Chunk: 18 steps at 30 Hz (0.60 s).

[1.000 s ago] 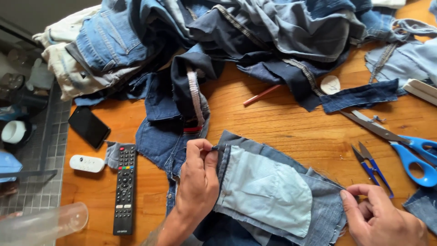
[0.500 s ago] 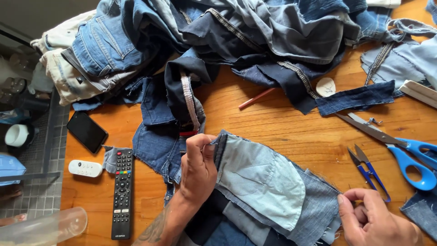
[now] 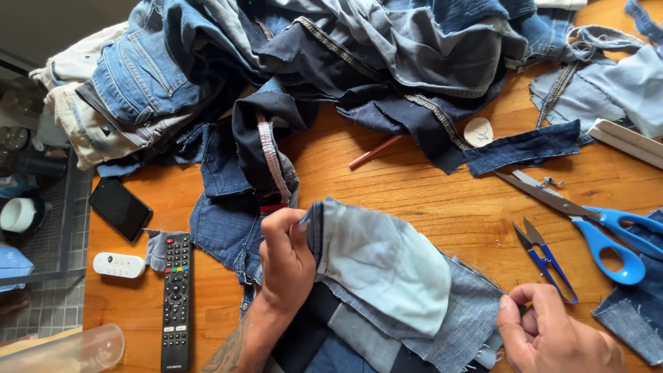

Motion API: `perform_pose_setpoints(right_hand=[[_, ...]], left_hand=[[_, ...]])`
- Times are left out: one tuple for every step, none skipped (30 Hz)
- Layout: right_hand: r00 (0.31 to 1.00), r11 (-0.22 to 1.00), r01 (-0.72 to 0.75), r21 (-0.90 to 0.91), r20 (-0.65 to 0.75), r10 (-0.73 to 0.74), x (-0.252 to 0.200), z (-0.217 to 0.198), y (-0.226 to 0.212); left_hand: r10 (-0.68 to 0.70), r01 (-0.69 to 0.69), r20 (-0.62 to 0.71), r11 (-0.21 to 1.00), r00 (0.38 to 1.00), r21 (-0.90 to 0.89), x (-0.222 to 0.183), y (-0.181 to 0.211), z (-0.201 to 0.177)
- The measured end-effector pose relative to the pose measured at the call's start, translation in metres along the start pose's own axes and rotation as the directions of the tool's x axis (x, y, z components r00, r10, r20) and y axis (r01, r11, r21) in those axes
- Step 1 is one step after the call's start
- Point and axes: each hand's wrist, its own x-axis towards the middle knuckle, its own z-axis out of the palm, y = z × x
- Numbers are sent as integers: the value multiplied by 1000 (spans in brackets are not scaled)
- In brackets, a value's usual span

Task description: Arranging and aligning denim fabric scraps and patchwork pieces on a table to prepare for assembly.

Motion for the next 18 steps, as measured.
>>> perform_pose_setpoints(right_hand=[[1000,1000,8,-5,2,-8,0,-2,-2],[1000,1000,6,-5,0,-6,1,-2,0],[1000,1000,23,-5,0,-23,2,-2,1],[999,999,42,-3,0,-42,3,-2,1],[999,999,40,-3,0,-40,3,1,3],[997,997,70,-24,-27,-71,2,4,5],[993,994,99,-46,-53,-102,2,6,6],[993,994,102,-44,-58,-105,3,6,6],[992,992,104,-69,-62,-108,4,5,5],[992,990,107,-96,-60,-113,2,4,6],[991,989,112,-96,-57,-118,2,4,6],[991,989,120,-90,-46,-124,3,3,7],[991,988,127,-84,-35,-130,4,3,7],[991,989,125,-84,-40,-129,4,3,6],[989,987,131,-95,-58,-137,4,4,6],[987,985,134,-110,-72,-143,3,3,7],[988,985,129,-114,-73,-138,3,4,9],[987,982,139,-125,-59,-147,3,5,10]], left_hand=[[-169,167,8,977,986,132,-5,-5,0],[-167,164,10,978,986,131,6,9,-3],[-26,13,48,969,999,246,17,22,-7],[109,-138,102,926,989,352,28,36,-11],[111,-140,103,925,989,352,34,47,-9],[168,-208,135,897,977,390,38,58,-8],[223,-275,170,862,960,425,43,69,-6],[226,-277,166,861,960,428,46,79,-1],[224,-369,377,850,899,375,50,89,4],[210,-442,571,844,794,304,50,100,9],[206,-437,569,845,796,307,49,96,20],[191,-438,623,857,758,271,48,93,31],[177,-437,675,868,716,235,48,89,43],[181,-440,674,867,716,234,50,89,45],[185,-438,674,870,715,226,52,89,48],[188,-433,676,876,712,213,53,89,51],[192,-435,678,876,710,208,53,89,49],[339,-519,585,838,737,168,55,88,45]])
